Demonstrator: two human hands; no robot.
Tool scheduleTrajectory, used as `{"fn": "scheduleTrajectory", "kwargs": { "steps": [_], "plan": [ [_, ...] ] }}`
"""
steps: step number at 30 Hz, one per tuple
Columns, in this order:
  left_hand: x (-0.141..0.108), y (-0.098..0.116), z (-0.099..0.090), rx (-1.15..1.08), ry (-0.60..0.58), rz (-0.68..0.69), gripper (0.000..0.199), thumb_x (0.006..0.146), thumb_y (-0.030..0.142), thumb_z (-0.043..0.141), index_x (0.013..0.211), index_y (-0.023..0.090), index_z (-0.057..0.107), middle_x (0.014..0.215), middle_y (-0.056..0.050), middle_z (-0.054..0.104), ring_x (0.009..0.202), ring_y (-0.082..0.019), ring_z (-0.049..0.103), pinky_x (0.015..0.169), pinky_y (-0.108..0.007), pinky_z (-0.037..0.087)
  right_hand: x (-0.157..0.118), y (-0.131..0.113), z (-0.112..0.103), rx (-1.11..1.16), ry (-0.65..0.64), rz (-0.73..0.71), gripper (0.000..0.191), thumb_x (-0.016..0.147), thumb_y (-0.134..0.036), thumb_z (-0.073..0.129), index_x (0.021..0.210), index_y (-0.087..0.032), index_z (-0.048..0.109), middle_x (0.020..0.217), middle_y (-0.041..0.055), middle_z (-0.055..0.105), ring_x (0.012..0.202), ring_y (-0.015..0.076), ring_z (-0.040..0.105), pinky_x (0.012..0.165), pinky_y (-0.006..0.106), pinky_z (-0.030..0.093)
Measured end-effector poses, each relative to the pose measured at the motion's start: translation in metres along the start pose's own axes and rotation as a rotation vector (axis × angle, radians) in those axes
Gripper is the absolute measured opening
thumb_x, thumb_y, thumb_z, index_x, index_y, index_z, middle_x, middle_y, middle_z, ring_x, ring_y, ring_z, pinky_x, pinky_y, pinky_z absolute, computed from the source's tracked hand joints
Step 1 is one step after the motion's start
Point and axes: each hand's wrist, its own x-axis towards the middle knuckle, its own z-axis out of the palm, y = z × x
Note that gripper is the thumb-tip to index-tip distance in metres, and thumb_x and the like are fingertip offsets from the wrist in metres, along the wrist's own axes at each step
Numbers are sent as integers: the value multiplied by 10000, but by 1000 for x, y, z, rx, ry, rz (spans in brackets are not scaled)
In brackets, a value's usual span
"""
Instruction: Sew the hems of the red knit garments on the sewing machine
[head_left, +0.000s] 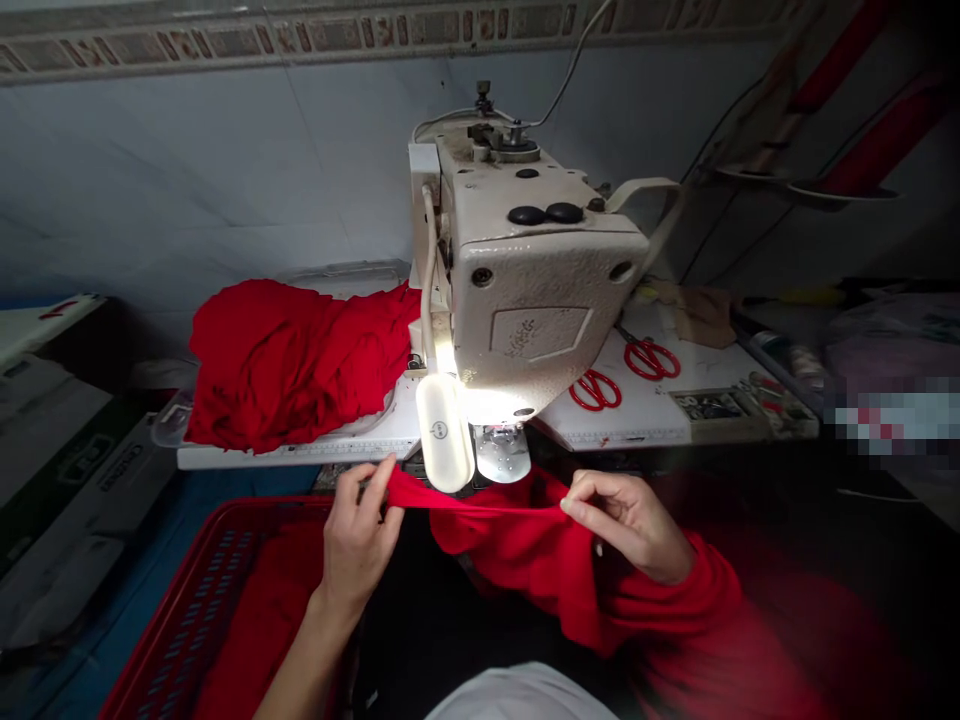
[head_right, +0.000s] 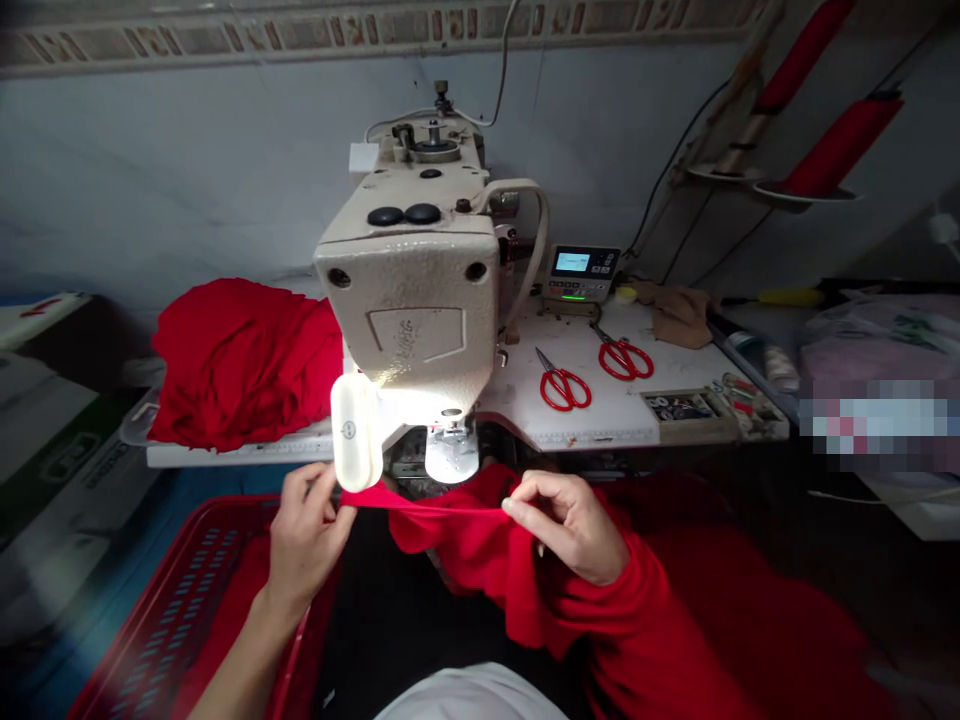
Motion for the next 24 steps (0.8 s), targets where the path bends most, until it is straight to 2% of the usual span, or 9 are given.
{"fn": "scheduleTrajectory", "kwargs": {
  "steps": [3,7,10,12,14,16,18,21,24],
  "plan": [
    [-2,16,-10,-169,28,-221,368,920,225,647,1285,180,638,1051,-71,676,593,-111,605,605,-232,528,9,12,-14,37,136,78,332,933,-475,674,788,-177,684,643,-13,549,493,113,506,441,237,465],
    [-1,49,-24,-574,-748,-265,231,981,328,602,928,149,736,711,-7,672,577,-121,610,548,-194,455,18,27,-9,-83,194,143,376,861,-536,731,928,-166,740,854,67,704,679,172,645,537,246,565],
    [0,70,-24,-699,-1156,-139,327,984,370,616,789,126,714,594,26,548,550,-94,488,526,-191,356,13,31,25,-91,-65,150,602,776,-524,823,1274,-210,701,1262,123,682,850,202,695,611,248,597],
    [2,78,-19,-706,-1162,-115,342,1008,365,578,781,131,679,620,35,517,577,-89,454,553,-197,339,7,31,49,-51,-393,138,779,654,-495,924,1350,-256,672,1248,86,699,820,183,696,643,235,587],
    [6,81,-14,-649,-1098,-96,340,1027,348,544,777,142,649,669,31,536,624,-97,473,598,-207,347,4,30,64,-67,-554,107,622,635,-497,936,1175,-235,773,1004,37,742,718,149,658,600,209,536],
    [9,80,-8,-573,-1028,-78,336,1025,343,549,767,148,638,697,27,557,657,-107,486,625,-217,345,4,29,65,-115,-484,72,356,747,-496,863,913,-184,819,778,15,690,618,117,579,536,203,450],
    [11,76,-2,-539,-976,-109,345,1019,355,560,756,147,646,689,24,567,656,-113,486,619,-224,340,5,29,58,-95,-345,72,322,830,-471,793,782,-153,801,706,18,650,577,107,531,511,221,393],
    [9,69,7,-599,-865,-233,333,992,384,606,777,139,675,707,10,595,666,-118,499,620,-220,362,8,26,45,41,-203,129,350,855,-466,763,753,-131,779,681,36,660,577,127,552,525,247,404],
    [7,66,12,-749,-717,-370,276,938,402,687,1033,144,713,695,34,553,615,-107,474,575,-203,377,9,19,39,91,-76,116,344,861,-453,759,749,-128,767,665,44,671,610,147,568,563,266,425]
  ]
}}
